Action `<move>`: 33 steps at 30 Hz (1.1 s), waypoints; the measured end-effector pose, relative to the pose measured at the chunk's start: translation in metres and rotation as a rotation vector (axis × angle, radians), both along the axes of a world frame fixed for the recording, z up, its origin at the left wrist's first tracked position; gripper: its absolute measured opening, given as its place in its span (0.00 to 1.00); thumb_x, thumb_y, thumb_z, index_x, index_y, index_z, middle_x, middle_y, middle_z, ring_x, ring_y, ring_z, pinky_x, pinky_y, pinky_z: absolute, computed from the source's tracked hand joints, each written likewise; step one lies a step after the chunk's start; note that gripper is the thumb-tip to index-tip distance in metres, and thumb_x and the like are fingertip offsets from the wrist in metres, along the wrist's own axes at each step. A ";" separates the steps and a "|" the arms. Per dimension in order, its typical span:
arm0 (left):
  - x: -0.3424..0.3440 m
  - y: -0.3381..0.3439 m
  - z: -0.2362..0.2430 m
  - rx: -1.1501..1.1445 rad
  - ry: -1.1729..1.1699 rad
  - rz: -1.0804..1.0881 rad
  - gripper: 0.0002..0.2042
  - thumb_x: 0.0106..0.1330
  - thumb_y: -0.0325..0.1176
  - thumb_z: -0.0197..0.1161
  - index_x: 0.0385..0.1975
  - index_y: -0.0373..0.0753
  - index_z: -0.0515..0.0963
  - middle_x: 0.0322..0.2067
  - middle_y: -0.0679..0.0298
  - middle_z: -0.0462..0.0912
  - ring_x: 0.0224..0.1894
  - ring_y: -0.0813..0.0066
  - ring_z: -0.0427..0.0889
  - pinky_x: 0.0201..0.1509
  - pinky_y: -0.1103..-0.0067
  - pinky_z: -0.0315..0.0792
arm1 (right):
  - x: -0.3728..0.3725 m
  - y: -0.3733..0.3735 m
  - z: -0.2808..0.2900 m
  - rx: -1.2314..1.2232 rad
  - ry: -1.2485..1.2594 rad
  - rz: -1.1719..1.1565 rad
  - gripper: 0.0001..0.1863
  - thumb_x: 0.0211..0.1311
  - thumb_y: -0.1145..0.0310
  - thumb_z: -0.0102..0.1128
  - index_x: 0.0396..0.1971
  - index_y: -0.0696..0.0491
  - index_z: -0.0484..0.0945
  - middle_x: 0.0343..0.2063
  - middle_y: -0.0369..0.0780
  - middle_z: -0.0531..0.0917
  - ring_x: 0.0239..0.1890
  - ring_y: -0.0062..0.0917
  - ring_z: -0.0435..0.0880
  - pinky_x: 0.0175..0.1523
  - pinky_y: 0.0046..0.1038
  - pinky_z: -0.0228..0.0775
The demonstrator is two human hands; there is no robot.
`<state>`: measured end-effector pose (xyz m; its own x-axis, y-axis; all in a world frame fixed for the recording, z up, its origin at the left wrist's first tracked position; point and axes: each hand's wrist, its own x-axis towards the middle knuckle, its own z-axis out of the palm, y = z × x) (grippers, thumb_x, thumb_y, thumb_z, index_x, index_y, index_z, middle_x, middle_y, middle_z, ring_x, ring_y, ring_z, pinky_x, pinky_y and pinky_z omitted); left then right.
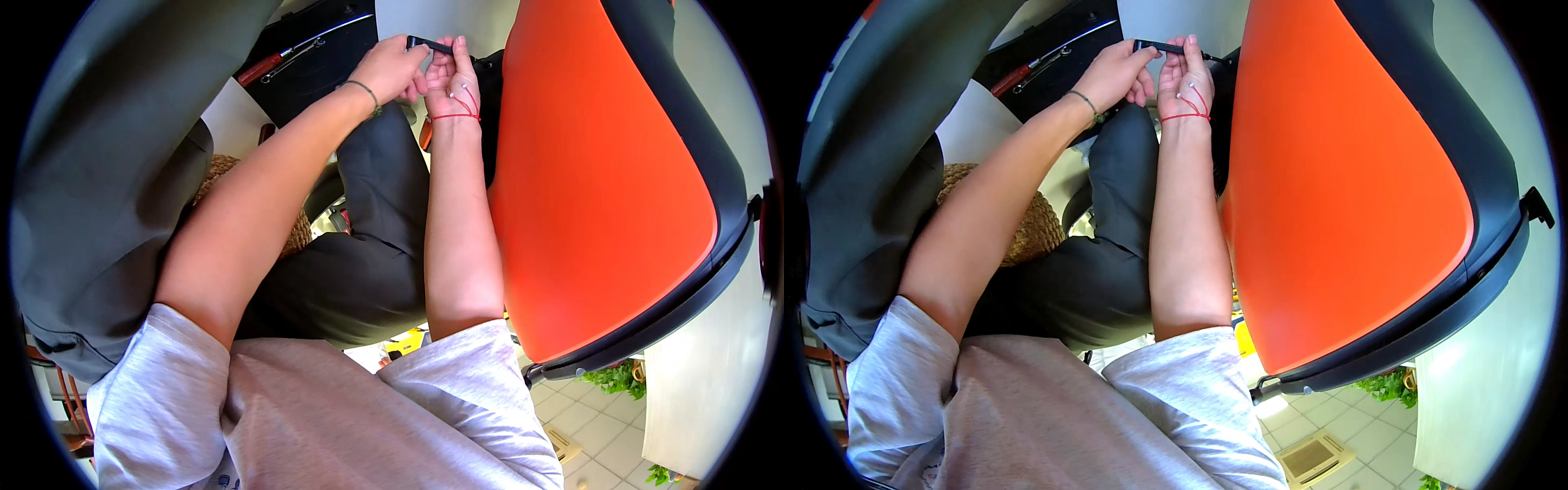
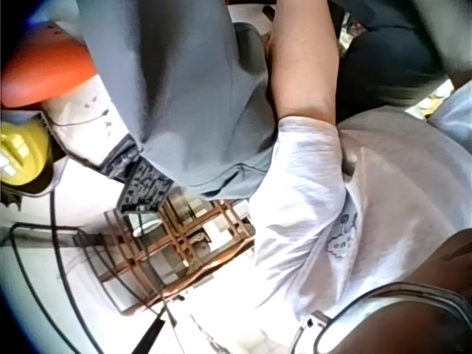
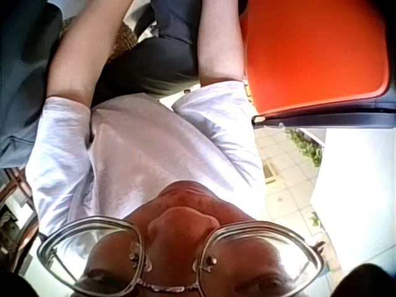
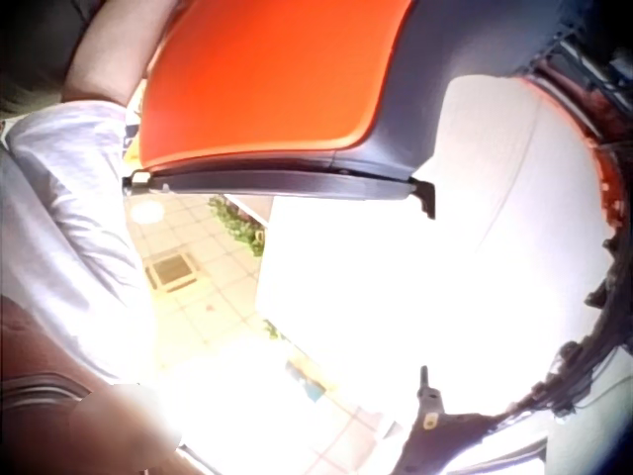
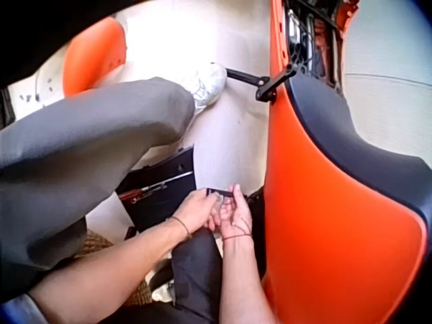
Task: The person assembles a black plastic component by threading a bolt through a bracket, tightening a nut using an open-ended wrench, and then securing another part using a screwdriver.
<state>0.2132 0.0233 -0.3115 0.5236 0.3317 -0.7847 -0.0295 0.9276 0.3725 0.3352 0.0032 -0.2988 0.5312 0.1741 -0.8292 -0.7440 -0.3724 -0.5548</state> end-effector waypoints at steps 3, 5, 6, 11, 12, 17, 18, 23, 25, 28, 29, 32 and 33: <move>-0.005 0.021 0.003 -0.104 -0.066 -0.123 0.19 0.65 0.43 0.45 0.35 0.29 0.72 0.17 0.57 0.78 0.12 0.77 0.72 0.16 0.83 0.64 | 0.001 -0.001 -0.002 0.093 0.050 0.027 0.16 0.59 0.75 0.57 0.45 0.60 0.67 0.42 0.43 0.76 0.48 0.27 0.75 0.47 0.23 0.68; -0.014 0.034 -0.003 -0.156 -0.079 -0.194 0.21 0.65 0.44 0.43 0.38 0.29 0.72 0.16 0.58 0.78 0.11 0.78 0.71 0.14 0.82 0.62 | -0.002 0.002 0.001 0.203 0.126 0.064 0.20 0.59 0.77 0.55 0.51 0.60 0.62 0.48 0.45 0.73 0.52 0.29 0.73 0.48 0.23 0.68; -0.014 0.038 -0.003 -0.184 -0.090 -0.203 0.21 0.65 0.44 0.43 0.38 0.29 0.72 0.15 0.58 0.77 0.11 0.78 0.71 0.14 0.82 0.62 | 0.003 0.000 0.000 0.252 0.171 0.066 0.24 0.60 0.79 0.53 0.55 0.60 0.57 0.53 0.46 0.69 0.55 0.31 0.71 0.48 0.23 0.70; 0.000 0.006 -0.020 0.560 0.313 -0.167 0.21 0.62 0.46 0.54 0.40 0.30 0.70 0.20 0.61 0.77 0.20 0.74 0.75 0.25 0.80 0.70 | 0.003 -0.004 -0.007 0.182 0.115 0.042 0.18 0.59 0.79 0.55 0.49 0.60 0.64 0.48 0.44 0.73 0.51 0.29 0.74 0.44 0.19 0.71; -0.005 0.004 -0.012 0.686 0.269 -0.121 0.20 0.61 0.44 0.58 0.42 0.31 0.70 0.24 0.60 0.78 0.23 0.72 0.76 0.31 0.79 0.71 | 0.004 -0.005 -0.005 0.128 0.084 0.031 0.16 0.59 0.78 0.56 0.47 0.60 0.66 0.46 0.44 0.75 0.49 0.28 0.75 0.44 0.19 0.71; -0.011 0.008 -0.013 0.296 0.043 -0.107 0.14 0.65 0.40 0.53 0.36 0.33 0.72 0.22 0.63 0.78 0.19 0.79 0.75 0.25 0.84 0.69 | -0.002 -0.004 -0.002 -0.015 -0.024 0.010 0.09 0.56 0.75 0.61 0.35 0.61 0.73 0.36 0.40 0.79 0.41 0.23 0.78 0.41 0.17 0.69; -0.013 0.013 -0.011 0.075 -0.022 -0.088 0.14 0.66 0.40 0.52 0.35 0.33 0.72 0.21 0.64 0.78 0.18 0.81 0.75 0.23 0.85 0.68 | -0.001 -0.003 -0.001 -0.001 0.031 -0.007 0.15 0.56 0.76 0.60 0.42 0.62 0.70 0.40 0.43 0.77 0.43 0.24 0.77 0.40 0.17 0.68; -0.018 0.022 -0.020 -0.320 -0.107 -0.182 0.16 0.66 0.44 0.51 0.32 0.35 0.74 0.17 0.67 0.76 0.15 0.84 0.73 0.16 0.88 0.63 | 0.008 -0.011 0.004 0.191 0.125 0.092 0.25 0.58 0.80 0.56 0.54 0.64 0.58 0.48 0.47 0.71 0.48 0.26 0.74 0.42 0.19 0.70; -0.020 0.019 -0.024 -0.192 -0.061 -0.214 0.19 0.66 0.48 0.51 0.32 0.33 0.73 0.18 0.66 0.76 0.15 0.82 0.72 0.17 0.87 0.65 | 0.007 -0.011 0.003 0.180 0.107 0.099 0.25 0.58 0.80 0.55 0.54 0.64 0.58 0.48 0.47 0.71 0.47 0.26 0.74 0.43 0.19 0.71; -0.013 -0.007 -0.030 0.194 0.147 -0.097 0.20 0.64 0.48 0.55 0.32 0.31 0.72 0.23 0.65 0.77 0.21 0.83 0.74 0.22 0.85 0.67 | 0.005 -0.008 0.001 0.088 0.046 0.074 0.18 0.57 0.80 0.57 0.47 0.64 0.65 0.44 0.45 0.74 0.45 0.25 0.75 0.43 0.18 0.72; -0.013 -0.015 -0.034 0.345 0.166 -0.071 0.19 0.64 0.47 0.56 0.31 0.32 0.72 0.23 0.65 0.77 0.23 0.83 0.74 0.23 0.85 0.68 | 0.006 -0.006 0.001 0.055 0.026 0.076 0.16 0.57 0.79 0.58 0.45 0.64 0.68 0.42 0.45 0.75 0.44 0.25 0.76 0.42 0.18 0.72; -0.021 -0.012 -0.030 0.586 0.147 -0.206 0.15 0.64 0.41 0.57 0.29 0.33 0.73 0.23 0.66 0.77 0.24 0.84 0.75 0.25 0.86 0.70 | 0.006 -0.006 0.001 -0.032 -0.015 0.073 0.11 0.56 0.76 0.60 0.37 0.63 0.72 0.38 0.43 0.77 0.40 0.23 0.77 0.40 0.17 0.72; -0.019 -0.011 -0.027 0.460 0.106 -0.164 0.15 0.64 0.41 0.57 0.28 0.33 0.73 0.22 0.66 0.77 0.23 0.84 0.75 0.25 0.86 0.70 | 0.006 -0.005 0.001 -0.059 -0.024 0.076 0.09 0.56 0.75 0.61 0.35 0.63 0.73 0.36 0.42 0.78 0.39 0.23 0.77 0.40 0.16 0.72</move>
